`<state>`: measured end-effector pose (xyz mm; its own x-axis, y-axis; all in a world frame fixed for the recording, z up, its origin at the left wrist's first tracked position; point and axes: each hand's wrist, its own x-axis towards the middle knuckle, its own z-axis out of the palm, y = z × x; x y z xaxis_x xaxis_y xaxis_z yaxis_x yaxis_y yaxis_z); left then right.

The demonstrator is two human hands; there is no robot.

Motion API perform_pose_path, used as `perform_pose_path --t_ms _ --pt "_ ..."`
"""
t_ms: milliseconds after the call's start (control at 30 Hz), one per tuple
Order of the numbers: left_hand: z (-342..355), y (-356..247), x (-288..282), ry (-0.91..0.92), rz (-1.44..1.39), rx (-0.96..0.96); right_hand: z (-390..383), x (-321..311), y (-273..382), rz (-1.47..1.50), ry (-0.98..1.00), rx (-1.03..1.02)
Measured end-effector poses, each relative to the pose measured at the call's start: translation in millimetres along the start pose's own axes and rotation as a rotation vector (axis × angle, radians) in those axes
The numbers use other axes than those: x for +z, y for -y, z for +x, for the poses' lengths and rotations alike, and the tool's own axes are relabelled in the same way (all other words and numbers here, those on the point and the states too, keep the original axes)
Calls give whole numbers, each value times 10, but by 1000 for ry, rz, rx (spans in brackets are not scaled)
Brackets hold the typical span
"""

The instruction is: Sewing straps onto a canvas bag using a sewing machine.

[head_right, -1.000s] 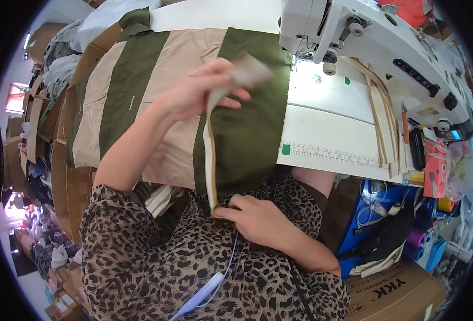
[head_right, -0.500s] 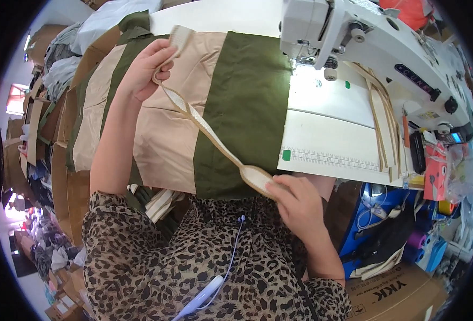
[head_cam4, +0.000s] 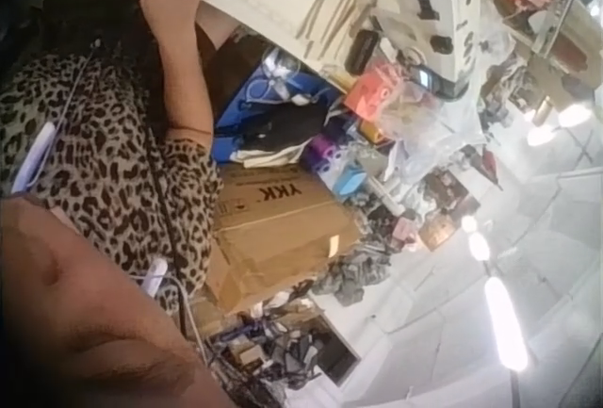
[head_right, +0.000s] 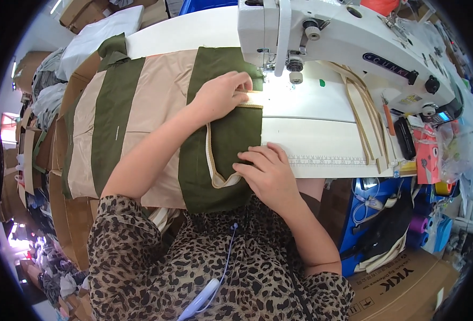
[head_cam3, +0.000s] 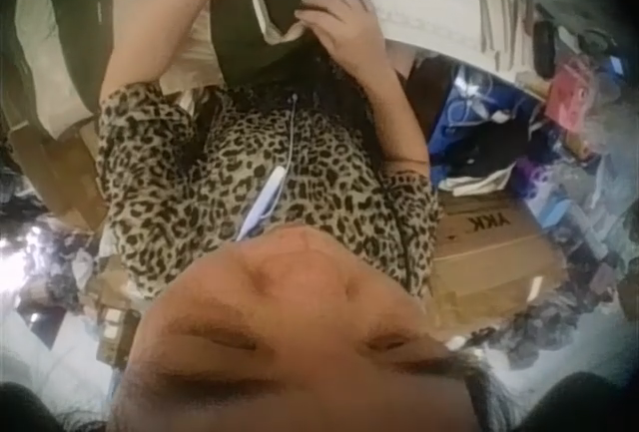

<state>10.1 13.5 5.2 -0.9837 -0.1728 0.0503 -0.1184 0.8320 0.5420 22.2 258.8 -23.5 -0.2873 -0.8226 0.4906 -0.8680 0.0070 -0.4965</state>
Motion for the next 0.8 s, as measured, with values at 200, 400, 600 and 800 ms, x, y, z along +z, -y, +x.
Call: perform_pose_path --t_ms 200,400,600,800 --pt "-98 179 130 -241 333 495 3 -73 -14 -25 103 45" --pt "-174 83 38 -196 375 469 27 -189 73 -10 212 69" --pt "-213 87 -8 -177 347 459 -10 -175 73 -166 285 3" --pt "-191 91 -1 -197 231 461 -72 -108 56 -169 242 23"
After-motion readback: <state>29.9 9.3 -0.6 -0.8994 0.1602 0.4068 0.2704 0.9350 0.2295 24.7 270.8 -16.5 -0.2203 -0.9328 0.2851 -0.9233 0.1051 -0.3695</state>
